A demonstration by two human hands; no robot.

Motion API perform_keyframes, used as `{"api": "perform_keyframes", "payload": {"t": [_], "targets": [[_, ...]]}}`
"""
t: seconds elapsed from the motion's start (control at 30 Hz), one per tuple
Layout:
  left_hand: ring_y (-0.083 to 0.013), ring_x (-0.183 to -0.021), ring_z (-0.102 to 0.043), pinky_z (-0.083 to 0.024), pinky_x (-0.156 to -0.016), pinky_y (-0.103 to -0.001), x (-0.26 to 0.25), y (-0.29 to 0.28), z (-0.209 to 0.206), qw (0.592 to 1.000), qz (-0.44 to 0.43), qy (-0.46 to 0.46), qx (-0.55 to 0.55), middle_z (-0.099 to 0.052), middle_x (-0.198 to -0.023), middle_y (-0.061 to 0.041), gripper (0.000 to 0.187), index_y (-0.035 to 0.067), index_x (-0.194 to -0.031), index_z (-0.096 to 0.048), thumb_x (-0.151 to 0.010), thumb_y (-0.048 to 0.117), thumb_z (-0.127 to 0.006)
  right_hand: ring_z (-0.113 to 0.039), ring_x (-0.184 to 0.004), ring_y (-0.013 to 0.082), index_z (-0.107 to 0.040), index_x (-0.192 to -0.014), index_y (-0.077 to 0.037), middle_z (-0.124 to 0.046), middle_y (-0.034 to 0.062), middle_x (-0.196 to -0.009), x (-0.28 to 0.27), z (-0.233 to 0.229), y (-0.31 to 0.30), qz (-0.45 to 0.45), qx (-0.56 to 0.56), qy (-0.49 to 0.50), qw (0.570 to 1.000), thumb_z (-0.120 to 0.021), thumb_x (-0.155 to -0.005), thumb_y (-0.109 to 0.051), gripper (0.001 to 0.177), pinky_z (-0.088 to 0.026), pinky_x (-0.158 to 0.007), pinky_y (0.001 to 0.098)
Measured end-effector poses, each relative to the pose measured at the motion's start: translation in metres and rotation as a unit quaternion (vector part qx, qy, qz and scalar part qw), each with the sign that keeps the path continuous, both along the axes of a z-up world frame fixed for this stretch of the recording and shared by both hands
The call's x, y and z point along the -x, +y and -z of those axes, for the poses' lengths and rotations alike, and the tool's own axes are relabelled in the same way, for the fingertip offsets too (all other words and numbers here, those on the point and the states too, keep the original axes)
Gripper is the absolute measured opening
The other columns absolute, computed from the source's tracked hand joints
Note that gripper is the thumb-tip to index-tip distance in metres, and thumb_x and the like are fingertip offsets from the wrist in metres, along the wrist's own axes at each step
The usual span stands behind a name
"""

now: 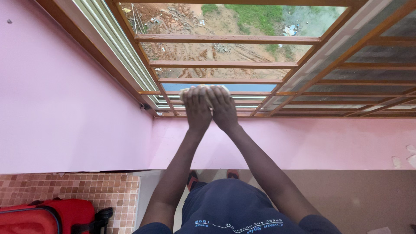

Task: The person cleans the window grill by wiping its bars with a cloth.

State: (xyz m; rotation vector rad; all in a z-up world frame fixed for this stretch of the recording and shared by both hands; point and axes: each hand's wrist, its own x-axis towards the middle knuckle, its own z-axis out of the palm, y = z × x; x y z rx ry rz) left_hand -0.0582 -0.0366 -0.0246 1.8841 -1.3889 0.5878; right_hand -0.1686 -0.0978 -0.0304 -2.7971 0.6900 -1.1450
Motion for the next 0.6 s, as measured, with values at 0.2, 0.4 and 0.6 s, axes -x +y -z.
{"api": "perform_keyframes", "payload": {"t": [0.2,0.4,0.6], "targets": [[-0.0339,-0.135,-0.042,-0.028,-0.121,-0.055,0.090,-0.052,-0.008,0.995,0.098,-0.016,-0.031,-0.047,-0.136,-0.016,0.058,0.004,-0.142,-0.045,-0.088,0.013,-0.061,-0.047,-0.140,0.0320,-0.050,-0.146,-0.010,-0.053,0.0112,-0.142,0.093,0.001,-0.045,0.117,-0.005,0.005,0.993,-0.066,-0.086,-0.003,0.062,-0.043,-0.099,0.0472],[-0.0324,-0.136,-0.046,-0.032,-0.121,-0.050,0.097,-0.042,-0.019,0.986,0.166,-0.001,-0.011,-0.052,-0.139,-0.014,0.055,0.004,-0.142,-0.051,-0.088,0.006,-0.059,-0.045,-0.145,0.0371,-0.050,-0.144,-0.005,-0.051,0.0141,-0.144,0.107,-0.005,-0.036,0.120,-0.011,-0.052,0.991,-0.060,-0.085,0.007,0.061,-0.040,-0.121,0.0505],[-0.0311,-0.140,-0.048,-0.032,-0.123,-0.049,0.021,0.017,-0.012,0.995,0.092,0.020,-0.018,-0.056,-0.141,-0.011,0.054,0.010,-0.139,-0.056,-0.087,-0.003,-0.056,-0.038,-0.146,0.0393,-0.044,-0.147,0.000,-0.045,0.0198,-0.145,0.020,0.001,0.009,0.053,0.010,-0.058,0.997,-0.054,-0.082,0.010,0.067,-0.031,-0.128,0.0527]]}}
